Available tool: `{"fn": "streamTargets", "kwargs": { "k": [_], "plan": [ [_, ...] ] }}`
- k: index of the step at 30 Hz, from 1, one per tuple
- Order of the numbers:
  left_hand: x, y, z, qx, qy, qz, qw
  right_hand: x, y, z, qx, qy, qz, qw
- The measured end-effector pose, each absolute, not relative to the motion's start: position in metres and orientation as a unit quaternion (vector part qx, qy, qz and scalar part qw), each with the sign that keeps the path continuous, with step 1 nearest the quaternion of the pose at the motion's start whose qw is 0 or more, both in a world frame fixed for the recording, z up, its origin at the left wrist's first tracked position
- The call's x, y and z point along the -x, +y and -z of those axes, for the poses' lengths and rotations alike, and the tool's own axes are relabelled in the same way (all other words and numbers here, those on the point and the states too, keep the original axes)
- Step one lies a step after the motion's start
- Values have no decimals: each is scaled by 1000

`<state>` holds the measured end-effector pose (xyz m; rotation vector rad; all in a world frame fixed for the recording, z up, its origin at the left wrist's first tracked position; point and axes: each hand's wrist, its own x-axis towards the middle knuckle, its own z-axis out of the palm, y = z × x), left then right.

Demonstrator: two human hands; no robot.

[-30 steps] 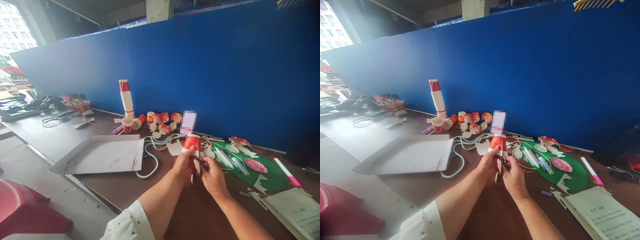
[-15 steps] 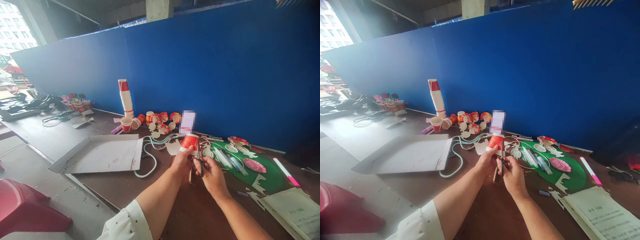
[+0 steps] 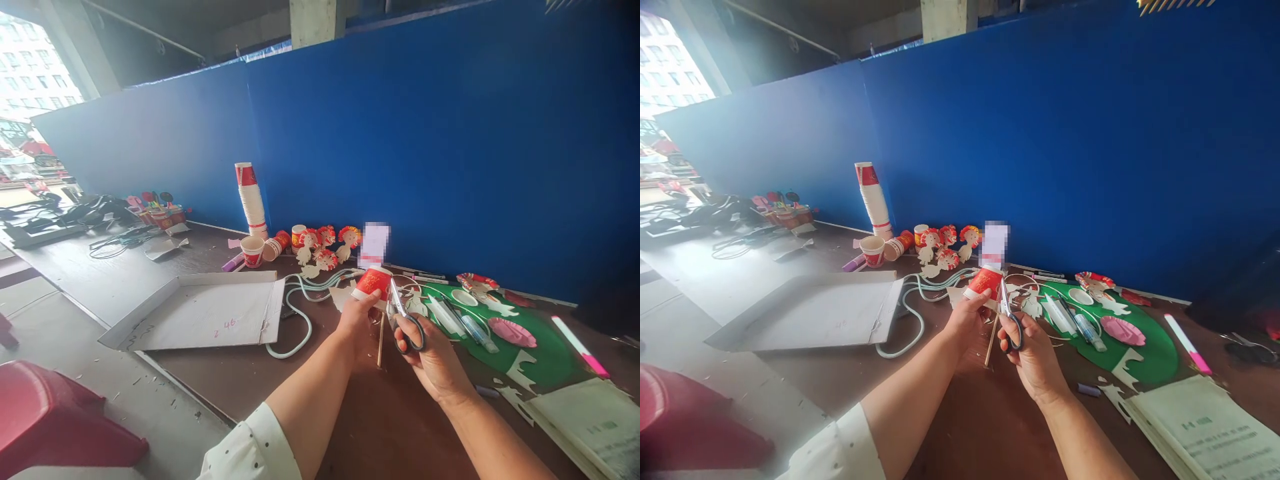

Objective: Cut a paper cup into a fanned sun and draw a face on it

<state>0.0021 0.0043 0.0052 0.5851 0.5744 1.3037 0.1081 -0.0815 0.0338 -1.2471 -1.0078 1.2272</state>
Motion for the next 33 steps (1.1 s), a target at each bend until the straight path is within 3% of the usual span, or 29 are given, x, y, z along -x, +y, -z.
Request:
{"fn": "streamTargets", "kwargs": {
  "k": [12,18,22,33],
  "plan": [
    [7,14,-1,-294,300,-611,671,-111,-84,-30,515,-471,-512,501],
    [11,12,-8,-296,304,-601,677,-119,-75,-22,539,-514,-277,608],
    [9,5,-14,-335,288,-572,691,-135,-64,-13,560,-527,-188,611],
    [12,-7,-26,-337,273,-445,784,-138,-62,-15,517,-477,-333,628]
  ]
}}
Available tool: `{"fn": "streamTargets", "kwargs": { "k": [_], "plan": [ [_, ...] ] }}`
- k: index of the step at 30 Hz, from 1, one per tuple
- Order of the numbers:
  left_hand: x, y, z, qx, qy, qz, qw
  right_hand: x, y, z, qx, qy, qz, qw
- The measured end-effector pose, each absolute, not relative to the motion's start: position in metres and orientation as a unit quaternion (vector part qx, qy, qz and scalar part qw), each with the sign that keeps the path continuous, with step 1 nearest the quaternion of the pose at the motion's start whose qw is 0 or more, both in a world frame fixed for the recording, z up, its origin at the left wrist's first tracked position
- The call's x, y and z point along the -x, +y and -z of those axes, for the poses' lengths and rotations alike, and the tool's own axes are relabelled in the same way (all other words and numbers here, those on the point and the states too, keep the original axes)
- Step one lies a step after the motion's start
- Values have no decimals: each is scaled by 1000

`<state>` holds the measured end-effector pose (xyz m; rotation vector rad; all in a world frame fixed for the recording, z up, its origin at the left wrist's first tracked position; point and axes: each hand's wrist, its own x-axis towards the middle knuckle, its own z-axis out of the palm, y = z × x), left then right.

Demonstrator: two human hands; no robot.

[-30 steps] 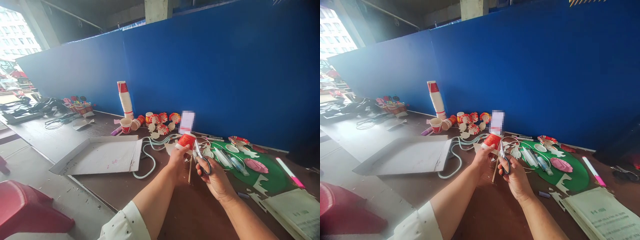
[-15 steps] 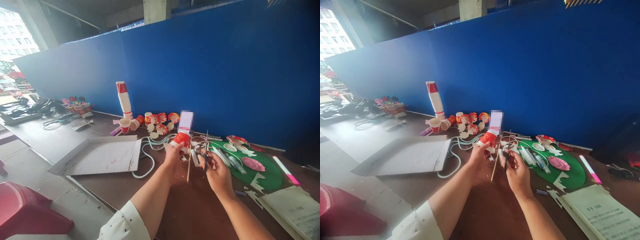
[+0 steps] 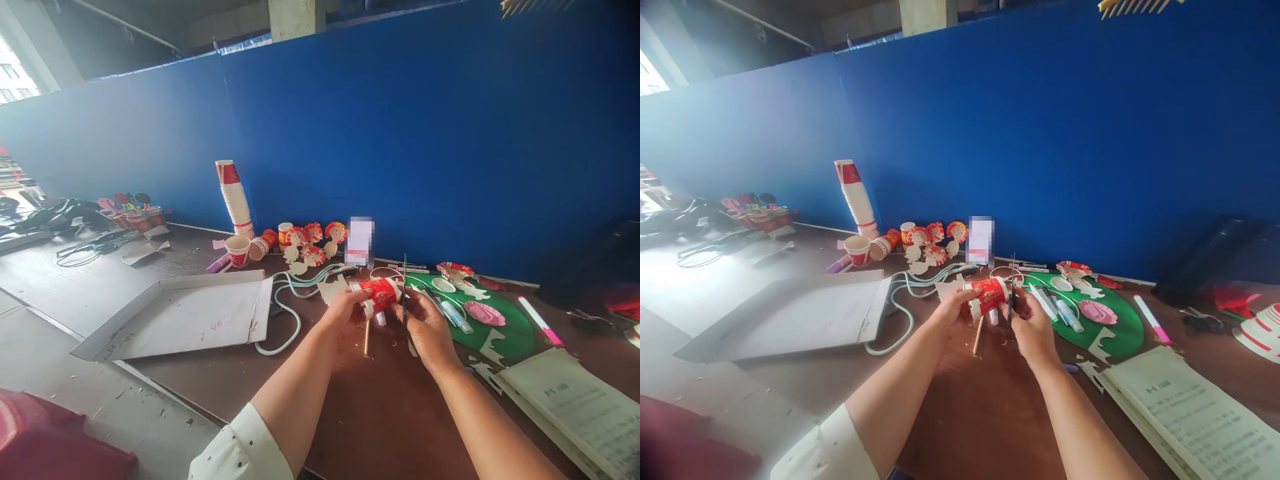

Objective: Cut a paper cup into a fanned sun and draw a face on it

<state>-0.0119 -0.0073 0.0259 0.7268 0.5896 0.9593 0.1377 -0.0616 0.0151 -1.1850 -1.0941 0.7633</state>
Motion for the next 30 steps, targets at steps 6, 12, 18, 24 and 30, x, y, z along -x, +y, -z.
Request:
{"fn": "streamTargets", "kwargs": {
  "k": [6,12,18,24,30],
  "plan": [
    [7,-3,-19,-332,358,-461,741,-143,-59,-13,550,-460,-291,634],
    [6,-3,-16,-469,418,-464,625,-148,-58,-14,579,-458,-258,624],
    [10,-6,-10,-622,448,-450,459,-152,-60,-17,598,-433,-240,630],
    [19,-4,-15,-553,524,-529,374,-153,-57,-14,613,-389,-218,652],
    [16,8,-17,-370,507,-515,584,-149,-58,-16,609,-397,-249,640]
  ]
}}
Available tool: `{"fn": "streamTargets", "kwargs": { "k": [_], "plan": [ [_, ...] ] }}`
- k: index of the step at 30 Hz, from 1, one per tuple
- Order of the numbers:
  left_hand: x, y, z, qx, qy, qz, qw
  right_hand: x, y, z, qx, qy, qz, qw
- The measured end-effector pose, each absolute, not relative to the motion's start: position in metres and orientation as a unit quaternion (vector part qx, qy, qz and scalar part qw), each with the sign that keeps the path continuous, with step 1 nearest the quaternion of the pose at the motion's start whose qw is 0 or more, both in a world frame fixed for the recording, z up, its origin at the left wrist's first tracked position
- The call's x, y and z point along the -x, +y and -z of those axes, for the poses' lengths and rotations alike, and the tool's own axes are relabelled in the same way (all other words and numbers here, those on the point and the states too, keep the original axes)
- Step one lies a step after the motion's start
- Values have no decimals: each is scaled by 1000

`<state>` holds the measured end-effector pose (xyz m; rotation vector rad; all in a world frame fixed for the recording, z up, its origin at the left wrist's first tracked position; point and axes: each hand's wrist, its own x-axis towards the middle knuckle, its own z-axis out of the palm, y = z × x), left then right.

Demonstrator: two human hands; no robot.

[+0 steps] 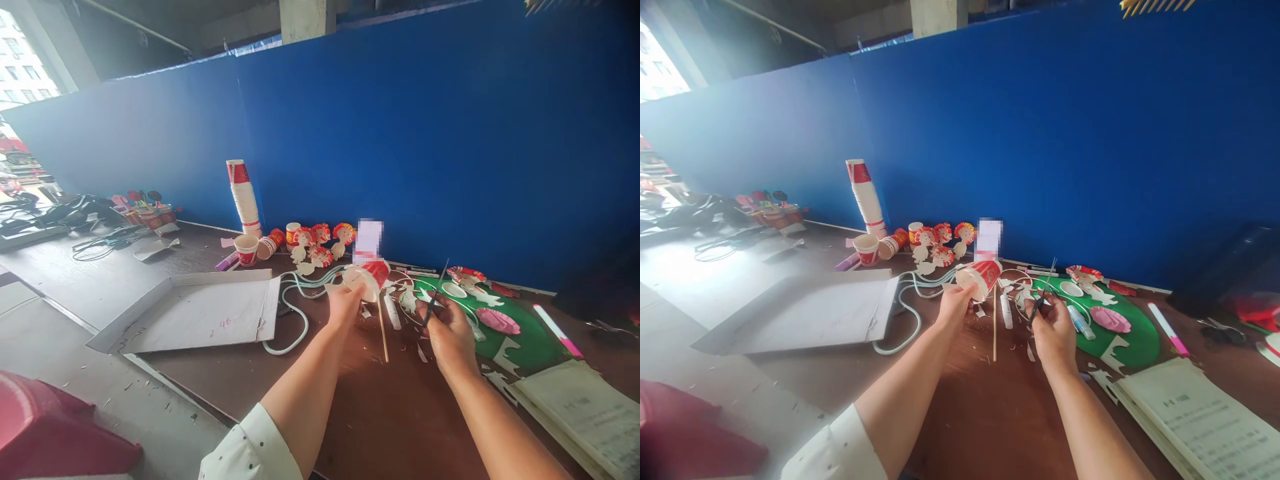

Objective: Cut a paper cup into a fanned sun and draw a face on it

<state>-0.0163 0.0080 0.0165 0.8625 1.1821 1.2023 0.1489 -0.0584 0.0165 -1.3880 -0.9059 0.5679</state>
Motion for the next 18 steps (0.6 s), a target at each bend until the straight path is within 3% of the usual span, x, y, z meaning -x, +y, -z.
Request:
{"fn": "streamTargets", "kwargs": {
  "k": [8,18],
  "plan": [
    [9,-2,-18,-319,480,-490,654,-132,-55,-10,520,-455,-294,661],
    [-6,-15,-20,-388,453,-451,664,-126,-61,-14,603,-431,-290,606]
  ]
}}
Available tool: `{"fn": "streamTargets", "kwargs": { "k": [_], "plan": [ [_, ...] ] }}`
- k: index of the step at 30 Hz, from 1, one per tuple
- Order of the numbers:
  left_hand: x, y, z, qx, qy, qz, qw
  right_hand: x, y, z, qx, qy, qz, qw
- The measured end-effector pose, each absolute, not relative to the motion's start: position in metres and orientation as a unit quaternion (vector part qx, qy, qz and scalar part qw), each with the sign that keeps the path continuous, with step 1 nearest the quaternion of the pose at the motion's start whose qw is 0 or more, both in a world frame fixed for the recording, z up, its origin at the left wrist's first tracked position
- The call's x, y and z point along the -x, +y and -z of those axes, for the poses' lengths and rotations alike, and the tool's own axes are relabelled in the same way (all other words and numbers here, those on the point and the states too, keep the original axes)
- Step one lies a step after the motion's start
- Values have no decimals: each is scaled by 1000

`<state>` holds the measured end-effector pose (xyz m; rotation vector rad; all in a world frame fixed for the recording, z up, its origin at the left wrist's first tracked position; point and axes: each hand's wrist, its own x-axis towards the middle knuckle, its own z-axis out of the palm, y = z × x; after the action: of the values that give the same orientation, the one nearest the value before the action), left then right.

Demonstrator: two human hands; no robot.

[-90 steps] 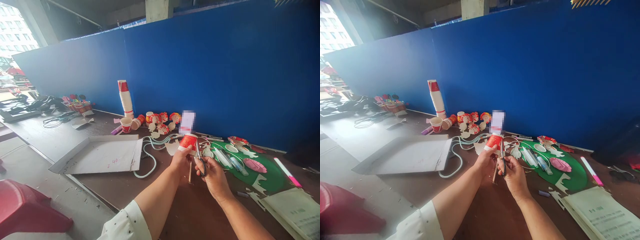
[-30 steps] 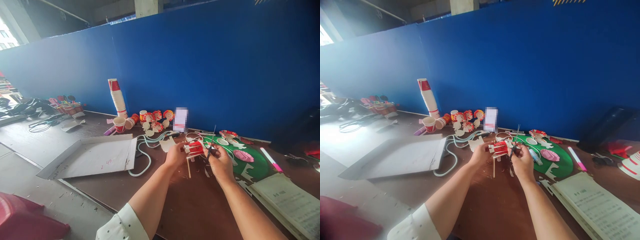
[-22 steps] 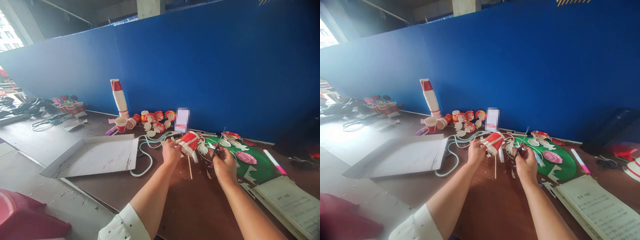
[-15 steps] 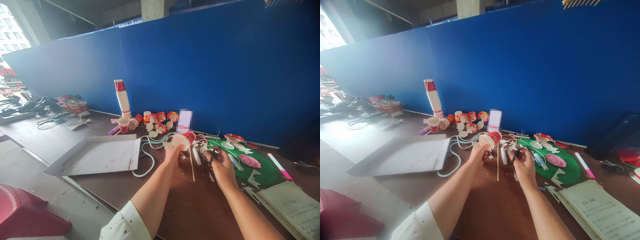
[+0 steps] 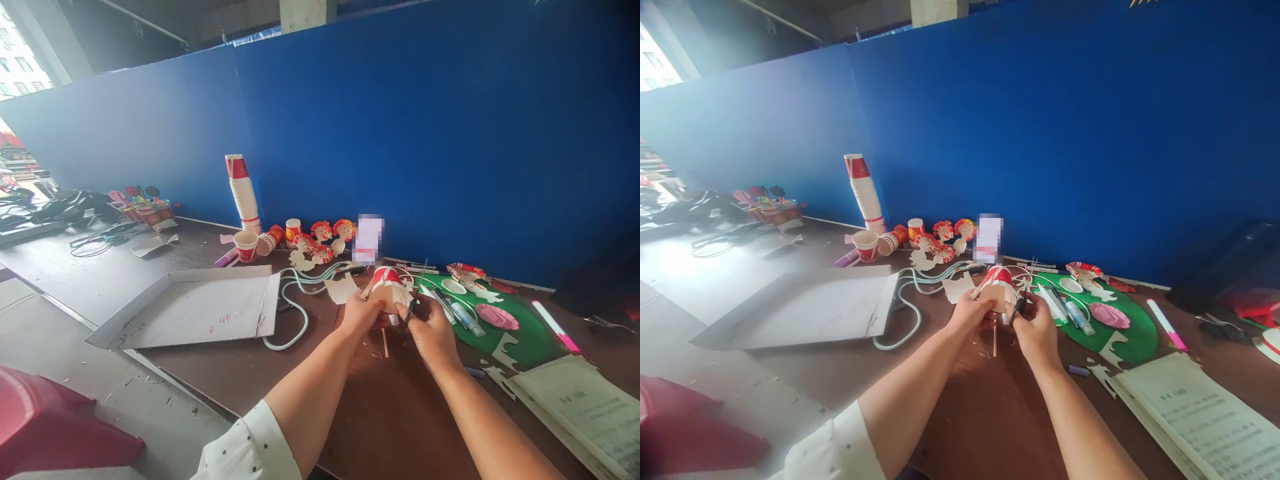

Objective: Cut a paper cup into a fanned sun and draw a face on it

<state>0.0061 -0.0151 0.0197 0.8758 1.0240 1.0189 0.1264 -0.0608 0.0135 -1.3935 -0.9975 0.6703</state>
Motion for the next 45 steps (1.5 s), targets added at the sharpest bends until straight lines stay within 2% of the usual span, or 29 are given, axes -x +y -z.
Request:
{"fn": "streamTargets", "kwargs": {
  "k": [8,13,22,34,42,45],
  "plan": [
    [-5,-16,-20,-371,463,-445,671,-135,-58,-12,569,-333,-344,668],
    [-6,-14,-18,-357,456,-446,682,-134,-58,-12,553,-341,-360,669],
    [-8,-6,-9,-358,473,-470,654,-128,-63,-17,577,-378,-348,635],
    [7,9,-2,-415,561,-479,532,-127,-69,-22,606,-461,-323,562],
    [19,16,-6,-435,600,-509,438,-112,-87,-30,532,-572,-443,439],
    [20,17,-6,-441,606,-509,424,-112,-87,-28,527,-572,-442,446]
  ]
}}
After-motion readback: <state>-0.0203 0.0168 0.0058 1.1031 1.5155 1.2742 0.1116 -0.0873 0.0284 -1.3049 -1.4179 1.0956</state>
